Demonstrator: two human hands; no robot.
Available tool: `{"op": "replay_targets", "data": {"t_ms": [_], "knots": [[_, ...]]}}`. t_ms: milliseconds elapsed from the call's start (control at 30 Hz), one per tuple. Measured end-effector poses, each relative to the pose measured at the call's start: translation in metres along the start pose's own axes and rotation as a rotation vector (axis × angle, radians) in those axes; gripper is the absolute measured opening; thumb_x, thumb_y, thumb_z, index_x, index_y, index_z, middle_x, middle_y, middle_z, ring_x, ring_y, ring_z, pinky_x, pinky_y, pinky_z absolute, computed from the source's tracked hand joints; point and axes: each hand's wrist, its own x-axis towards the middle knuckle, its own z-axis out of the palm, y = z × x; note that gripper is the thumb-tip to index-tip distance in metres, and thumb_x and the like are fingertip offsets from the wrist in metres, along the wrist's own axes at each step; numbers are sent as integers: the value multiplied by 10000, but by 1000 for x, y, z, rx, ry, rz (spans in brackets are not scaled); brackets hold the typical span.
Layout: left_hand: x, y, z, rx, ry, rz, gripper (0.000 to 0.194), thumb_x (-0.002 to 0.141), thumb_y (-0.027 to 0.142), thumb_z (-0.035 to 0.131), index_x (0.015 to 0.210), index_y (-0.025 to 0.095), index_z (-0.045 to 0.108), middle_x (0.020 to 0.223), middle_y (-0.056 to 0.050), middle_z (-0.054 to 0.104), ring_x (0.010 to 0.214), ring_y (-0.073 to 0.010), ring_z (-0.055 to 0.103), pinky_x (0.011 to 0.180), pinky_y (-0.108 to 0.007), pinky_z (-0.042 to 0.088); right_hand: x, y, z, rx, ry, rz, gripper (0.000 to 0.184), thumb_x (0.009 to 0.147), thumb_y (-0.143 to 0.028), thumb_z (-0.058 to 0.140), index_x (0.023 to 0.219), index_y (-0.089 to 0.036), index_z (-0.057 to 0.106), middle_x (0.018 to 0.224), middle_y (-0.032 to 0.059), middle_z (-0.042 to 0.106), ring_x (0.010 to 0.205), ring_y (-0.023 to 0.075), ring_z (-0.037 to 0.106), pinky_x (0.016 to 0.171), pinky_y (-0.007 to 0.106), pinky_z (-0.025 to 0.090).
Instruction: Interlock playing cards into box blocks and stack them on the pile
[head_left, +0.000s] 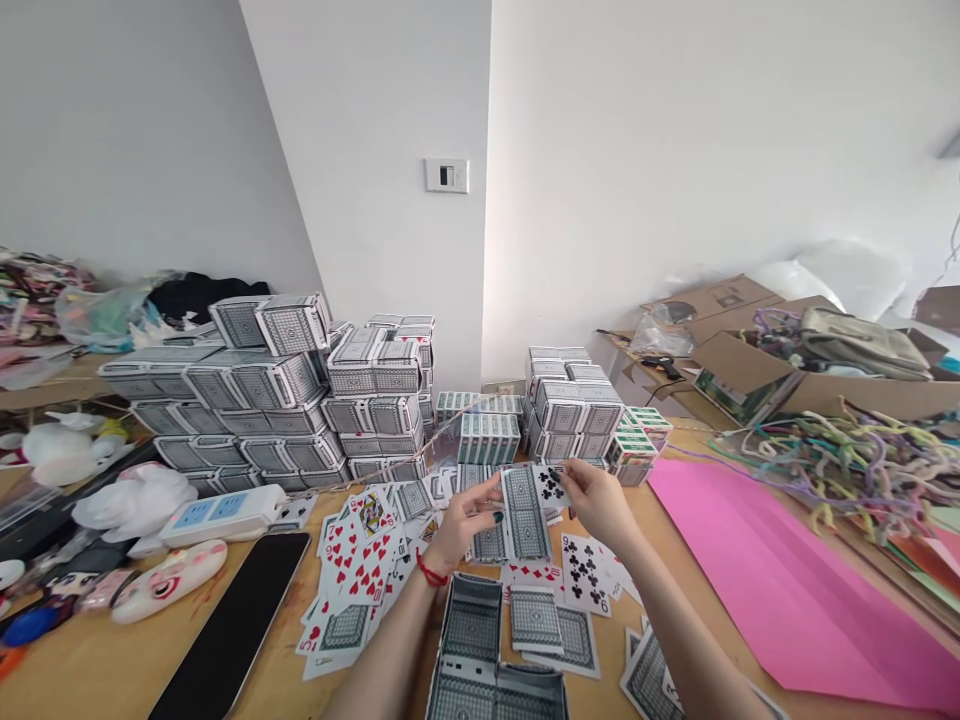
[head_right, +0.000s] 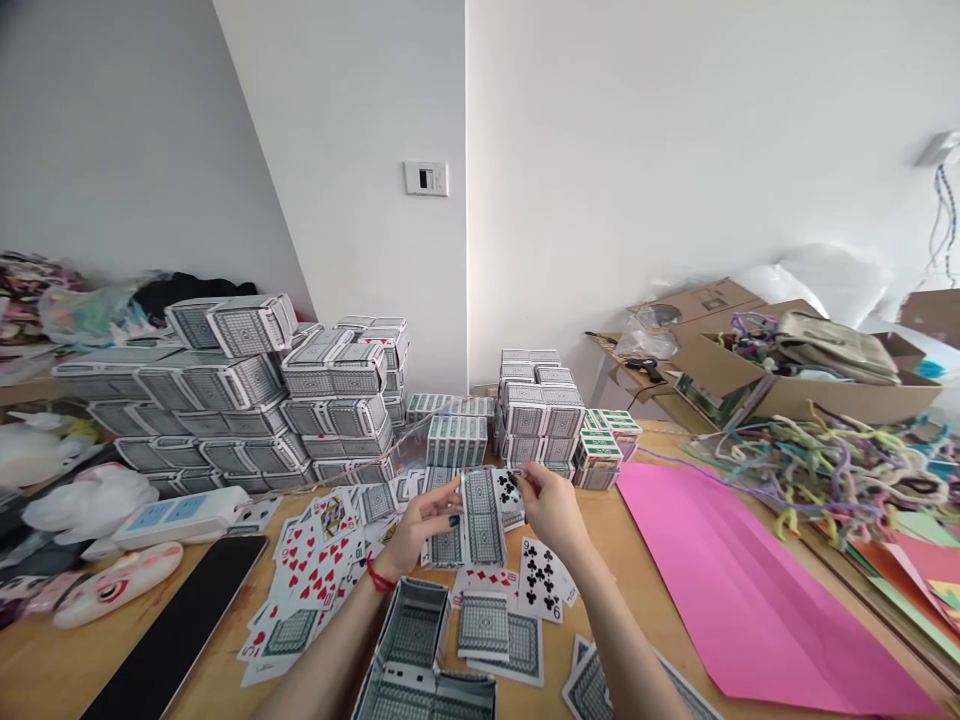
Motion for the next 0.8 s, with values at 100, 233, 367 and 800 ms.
{"op": "replay_targets", "data": {"t_ms": [100, 233, 367, 800], "knots": [[1, 1, -5, -223, -40, -38, 463, 711, 245, 528, 1169, 178, 547, 1096, -89, 614, 1022, -266, 529, 885, -385, 387, 1, 8, 6, 76, -2, 25, 164, 742, -361, 443, 680, -214, 483, 461, -40, 477, 411, 133, 477, 454, 228, 358], [4, 4, -11, -517, -40, -239, 456, 753, 320, 488, 1142, 93, 561, 1051, -152, 636, 949, -285, 585, 815, -398, 422, 3, 19, 19, 306, -70, 109, 154, 723, -366, 465, 679, -219, 455, 492, -48, 461, 386, 119, 460, 399, 224, 358], [3, 13, -12, -513, -5, -260, 424, 730, 254, 568, 1118, 81, 574, 1027, -155, 647, 930, -253, 601, 815, -341, 422, 3, 26, 34, 531, -103, 197, 190, 686, -391, 517, 660, -210, 465, 462, -64, 458, 348, 95, 424, 370, 217, 330], [4, 12, -13, -326, 52, -339, 326, 631, 216, 663, 928, 81, 663, 753, -97, 694, 616, -160, 613, 579, -243, 432, -6, 35, 52, 737, -229, 271, 290, 647, -452, 602, 673, -187, 486, 441, -73, 495, 339, 67, 402, 358, 194, 280]]}}
